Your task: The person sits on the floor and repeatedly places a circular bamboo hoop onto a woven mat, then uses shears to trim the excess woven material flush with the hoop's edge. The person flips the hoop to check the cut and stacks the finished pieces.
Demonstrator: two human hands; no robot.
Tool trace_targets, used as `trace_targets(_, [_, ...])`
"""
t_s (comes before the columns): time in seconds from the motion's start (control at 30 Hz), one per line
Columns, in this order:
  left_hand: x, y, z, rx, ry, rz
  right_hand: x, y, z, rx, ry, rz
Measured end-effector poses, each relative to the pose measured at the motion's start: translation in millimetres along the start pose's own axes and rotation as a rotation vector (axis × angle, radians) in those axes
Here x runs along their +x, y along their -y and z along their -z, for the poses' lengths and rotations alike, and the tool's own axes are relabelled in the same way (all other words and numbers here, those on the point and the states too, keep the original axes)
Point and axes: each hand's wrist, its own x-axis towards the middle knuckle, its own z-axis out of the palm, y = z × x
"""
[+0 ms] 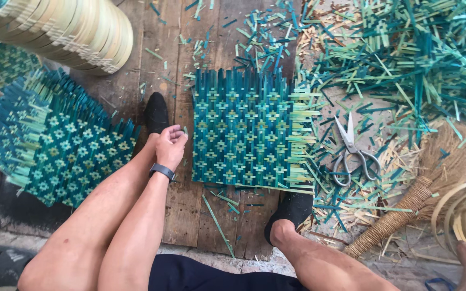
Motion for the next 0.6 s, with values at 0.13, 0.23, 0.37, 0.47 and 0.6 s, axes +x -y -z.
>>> trace_targets(0.13, [-4, 3, -9, 0.054, 0.064, -0.115, -10, -11, -7, 0.006, -0.007, -0.029])
trace_targets(0.23, [-1, 5, -15, 0.043, 0.083, -0.105, -19, -15, -11, 0.007, -0.018, -0.026])
trace_targets(0.37, [-6, 9, -14, 0.048, 0.070, -0.113, -34, -16, -21, -0.037, -0.005, 0.034])
trace_targets(0.47, [0, 4, -20, 0.067, 0.067, -0.112, -56, -14, -31, -0.112, -0.018, 0.121])
trace_targets(0.6, [-1, 10, -14, 0.010, 0.112, -0.150, -86, -11, -32, -0.158, -0.106, 0.264])
